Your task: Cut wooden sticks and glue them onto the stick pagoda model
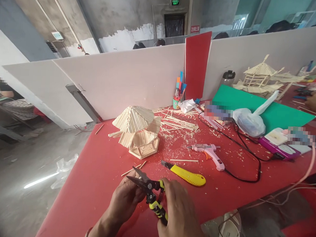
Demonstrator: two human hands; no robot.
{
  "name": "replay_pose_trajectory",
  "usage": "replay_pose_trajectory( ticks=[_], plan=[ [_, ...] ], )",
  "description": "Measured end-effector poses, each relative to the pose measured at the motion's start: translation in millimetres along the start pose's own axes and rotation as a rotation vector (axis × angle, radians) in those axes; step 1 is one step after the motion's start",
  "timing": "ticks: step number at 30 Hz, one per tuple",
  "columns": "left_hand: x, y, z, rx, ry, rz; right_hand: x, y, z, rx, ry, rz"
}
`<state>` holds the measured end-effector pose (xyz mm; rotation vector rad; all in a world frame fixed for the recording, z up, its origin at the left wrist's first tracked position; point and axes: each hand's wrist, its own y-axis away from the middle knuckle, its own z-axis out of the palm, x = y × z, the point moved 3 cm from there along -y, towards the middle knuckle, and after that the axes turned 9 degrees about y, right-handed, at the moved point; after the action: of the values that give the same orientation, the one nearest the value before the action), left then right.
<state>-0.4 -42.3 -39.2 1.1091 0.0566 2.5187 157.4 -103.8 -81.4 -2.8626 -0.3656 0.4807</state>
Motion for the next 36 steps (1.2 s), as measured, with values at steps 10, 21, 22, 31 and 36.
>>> replay_pose_trajectory(
  ticks=[10, 21, 22, 31, 36],
  plan=[
    [-5, -1, -0.2, -0.005, 0.032, -0.004, -6, 7, 8, -0.008, -0.003, 0.088],
    [-3, -1, 2.5, -0.016, 0.119, -0.212, 5, 1, -1, 0.003, 0.015, -0.014],
    [-3, -1, 2.6, -0.023, 0.128, -0.217, 5, 2, 0, 0.009, 0.025, -0.018],
    [-6, 0, 1.6, -0.098, 0.165, -0.295, -3, 0, -5, 0.071, 0.051, 0.045],
    [-4, 0, 1.6, -0.117, 0.178, -0.335, -2, -4, -11, 0.082, 0.067, -0.03]
  ],
)
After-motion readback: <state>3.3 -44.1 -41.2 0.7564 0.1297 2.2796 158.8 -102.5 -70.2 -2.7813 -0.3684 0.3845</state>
